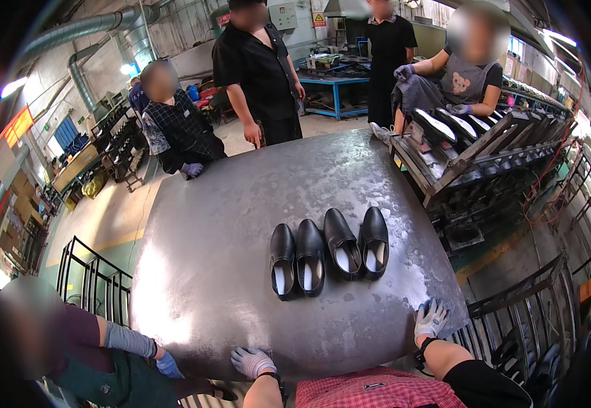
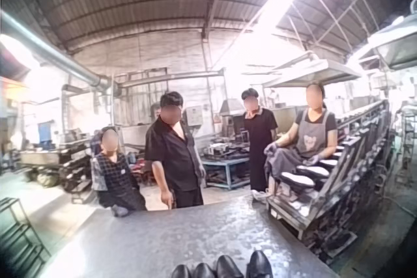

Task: The recorder is inspecting black shoes, moving them from a rack onto a metal table for further examination while surrounded by colleagues in a factory setting.

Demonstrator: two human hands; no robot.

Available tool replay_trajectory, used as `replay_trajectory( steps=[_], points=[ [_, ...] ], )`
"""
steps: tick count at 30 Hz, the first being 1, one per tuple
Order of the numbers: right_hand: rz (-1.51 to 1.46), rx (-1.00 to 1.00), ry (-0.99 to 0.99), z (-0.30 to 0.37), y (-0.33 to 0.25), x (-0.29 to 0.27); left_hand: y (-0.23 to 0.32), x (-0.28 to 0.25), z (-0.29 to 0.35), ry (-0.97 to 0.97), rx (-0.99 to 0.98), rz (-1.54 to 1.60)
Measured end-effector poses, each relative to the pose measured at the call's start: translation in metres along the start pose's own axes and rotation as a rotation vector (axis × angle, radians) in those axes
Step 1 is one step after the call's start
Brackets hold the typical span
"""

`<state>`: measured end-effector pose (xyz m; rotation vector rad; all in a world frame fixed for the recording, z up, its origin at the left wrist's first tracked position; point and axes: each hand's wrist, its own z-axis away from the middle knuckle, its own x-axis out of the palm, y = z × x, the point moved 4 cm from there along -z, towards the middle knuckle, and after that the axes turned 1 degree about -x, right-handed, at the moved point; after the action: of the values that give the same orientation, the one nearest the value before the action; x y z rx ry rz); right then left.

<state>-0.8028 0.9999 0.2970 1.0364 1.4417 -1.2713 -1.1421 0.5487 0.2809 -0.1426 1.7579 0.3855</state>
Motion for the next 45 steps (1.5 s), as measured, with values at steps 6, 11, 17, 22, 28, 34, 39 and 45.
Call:
replay_trajectory(
  steps=[6, 11, 17, 22, 28, 34, 39, 45],
  points=[
    [0.023, -0.022, 0.064, -0.003, 0.008, 0.015, 0.001, -0.005, 0.001, 0.001, 0.021, 0.017],
    [0.037, -0.021, 0.056, -0.004, 0.01, 0.018, 0.001, -0.004, 0.001, -0.005, 0.012, 0.003],
    [0.033, -0.022, 0.091, -0.002, 0.012, 0.017, 0.001, -0.003, 0.0, -0.022, 0.008, -0.025],
    [0.014, 0.006, 0.116, -0.001, 0.01, 0.017, 0.002, -0.005, 0.001, -0.02, 0.004, -0.025],
    [0.055, -0.038, 0.038, -0.001, 0.004, 0.008, 0.001, -0.002, 0.001, 0.006, 0.034, -0.039],
    [0.071, -0.021, 0.051, -0.002, 0.004, 0.01, 0.0, -0.001, 0.001, 0.012, 0.026, -0.024],
    [0.065, -0.019, 0.084, -0.002, 0.008, 0.017, 0.002, -0.006, 0.001, 0.003, 0.031, -0.021],
    [0.037, -0.008, 0.084, -0.001, 0.011, 0.016, 0.004, -0.008, 0.002, 0.022, 0.029, -0.018]
  ],
)
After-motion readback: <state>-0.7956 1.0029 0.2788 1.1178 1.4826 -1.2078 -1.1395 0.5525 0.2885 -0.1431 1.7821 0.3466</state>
